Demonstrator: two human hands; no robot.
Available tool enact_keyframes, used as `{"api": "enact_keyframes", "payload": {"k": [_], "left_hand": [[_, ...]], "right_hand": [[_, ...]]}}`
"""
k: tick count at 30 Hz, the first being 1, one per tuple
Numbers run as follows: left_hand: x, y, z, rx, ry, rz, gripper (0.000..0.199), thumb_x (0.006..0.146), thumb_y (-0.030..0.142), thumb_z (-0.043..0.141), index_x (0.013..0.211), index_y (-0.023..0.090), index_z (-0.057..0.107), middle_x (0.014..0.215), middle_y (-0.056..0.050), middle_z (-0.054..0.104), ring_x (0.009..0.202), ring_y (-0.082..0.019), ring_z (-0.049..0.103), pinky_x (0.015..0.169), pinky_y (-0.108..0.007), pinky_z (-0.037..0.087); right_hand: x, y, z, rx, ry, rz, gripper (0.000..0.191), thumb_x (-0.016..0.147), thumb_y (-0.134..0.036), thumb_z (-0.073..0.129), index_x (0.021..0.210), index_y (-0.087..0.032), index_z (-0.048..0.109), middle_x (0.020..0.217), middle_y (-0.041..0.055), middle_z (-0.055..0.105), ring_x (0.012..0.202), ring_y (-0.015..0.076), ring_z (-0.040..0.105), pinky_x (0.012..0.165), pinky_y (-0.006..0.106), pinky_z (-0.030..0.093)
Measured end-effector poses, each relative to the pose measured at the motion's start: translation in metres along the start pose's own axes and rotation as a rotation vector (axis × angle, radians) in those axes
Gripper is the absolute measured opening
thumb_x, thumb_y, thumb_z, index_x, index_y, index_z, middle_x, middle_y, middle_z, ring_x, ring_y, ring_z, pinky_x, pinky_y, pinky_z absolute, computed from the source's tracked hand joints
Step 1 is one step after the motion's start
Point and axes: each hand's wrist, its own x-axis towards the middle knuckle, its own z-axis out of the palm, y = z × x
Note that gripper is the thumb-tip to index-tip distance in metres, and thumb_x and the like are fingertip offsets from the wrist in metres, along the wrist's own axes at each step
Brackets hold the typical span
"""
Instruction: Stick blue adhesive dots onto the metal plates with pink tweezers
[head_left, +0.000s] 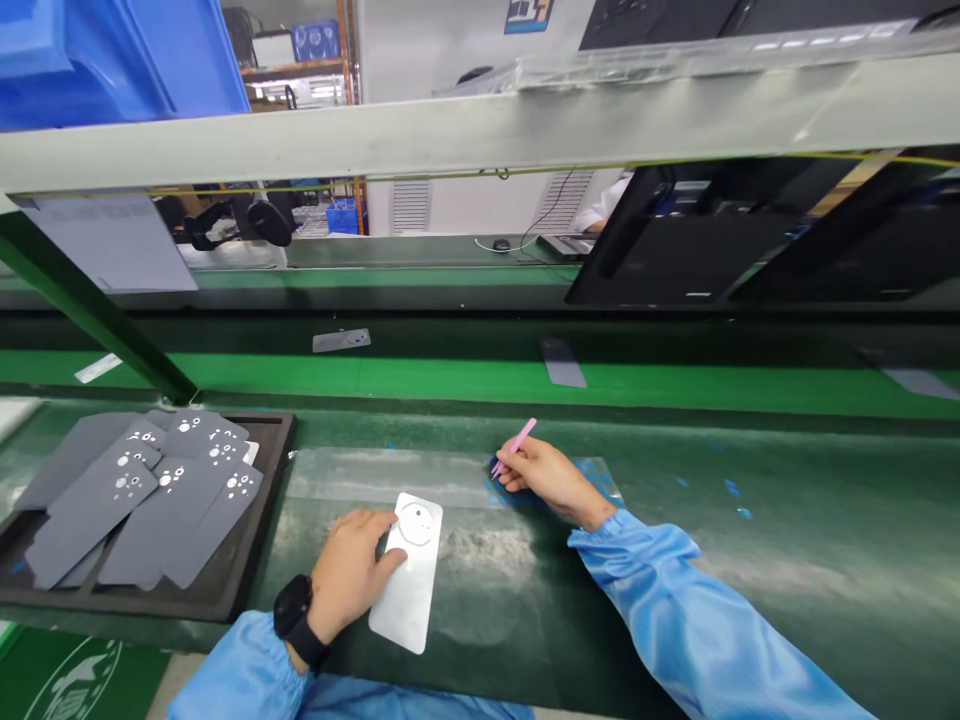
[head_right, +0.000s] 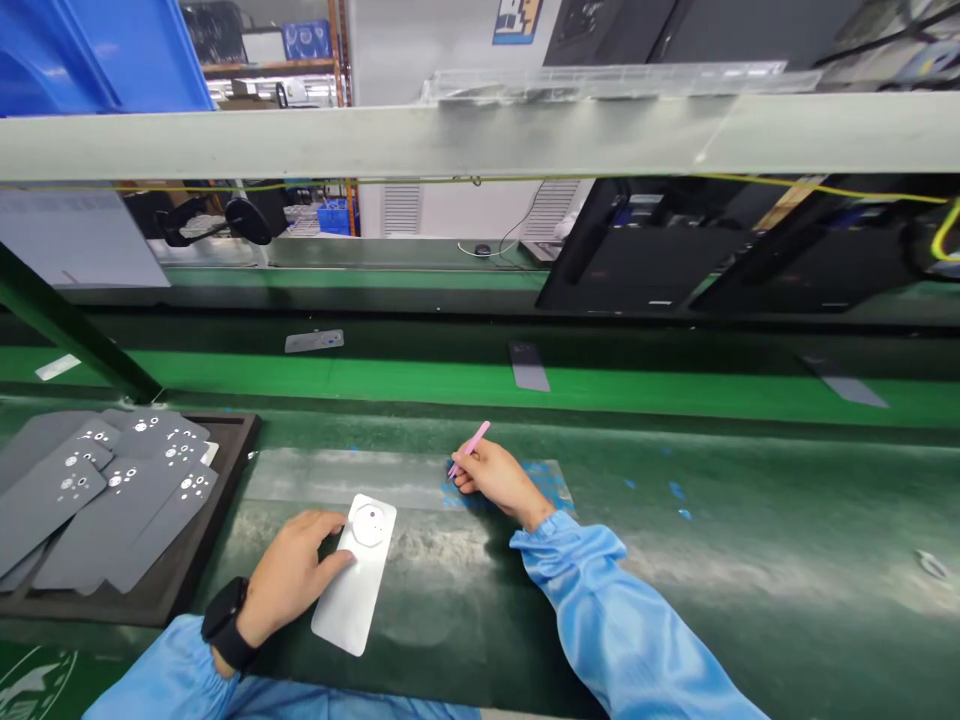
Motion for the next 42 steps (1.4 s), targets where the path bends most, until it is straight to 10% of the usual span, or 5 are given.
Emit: {"api": "enact_keyframes", "payload": {"k": [5,25,35,42], "left_hand": [[0.017,-0.019,0.016,0.012,0.088,0.212,0.048,0.066,0.029,0.077,0.112,0.024,0.062,0.130,-0.009,0.058,0.133,-0.034,0.036,0.107,-0.053,0.032],[0.014,-0.019,0.027,0.028,0.072,0.263,0.045,0.067,0.040,0.077,0.108,0.023,0.065,0.133,-0.008,0.057,0.138,-0.036,0.028,0.110,-0.061,0.022],[0.014,-0.018,0.029,0.039,0.100,0.304,0.056,0.069,0.047,0.074,0.119,0.026,0.060,0.133,-0.006,0.057,0.138,-0.035,0.026,0.112,-0.060,0.018],[0.013,-0.019,0.031,0.050,0.065,0.307,0.050,0.071,0.048,0.072,0.117,0.029,0.063,0.131,-0.005,0.058,0.136,-0.035,0.030,0.112,-0.059,0.018]], "right_hand": [[0.000,-0.003,0.000,-0.055,-0.050,0.010,0.016,0.079,-0.016,0.064,0.065,-0.015,0.057,0.057,0.0000,0.065,0.045,0.0083,0.057,0.046,0.019,0.049],[-0.005,-0.006,-0.003,-0.020,-0.032,-0.009,0.036,0.061,-0.048,0.076,0.062,-0.017,0.058,0.052,0.0008,0.064,0.047,0.0113,0.058,0.049,0.023,0.047],[-0.047,0.005,0.088,0.077,-0.068,-0.016,0.036,0.068,-0.051,0.069,0.065,-0.018,0.056,0.052,-0.0001,0.063,0.046,0.0128,0.060,0.046,0.023,0.049],[-0.039,0.009,0.097,0.076,-0.010,0.069,0.018,0.078,-0.028,0.063,0.065,-0.018,0.055,0.053,-0.0011,0.062,0.045,0.0117,0.060,0.042,0.021,0.049]]}}
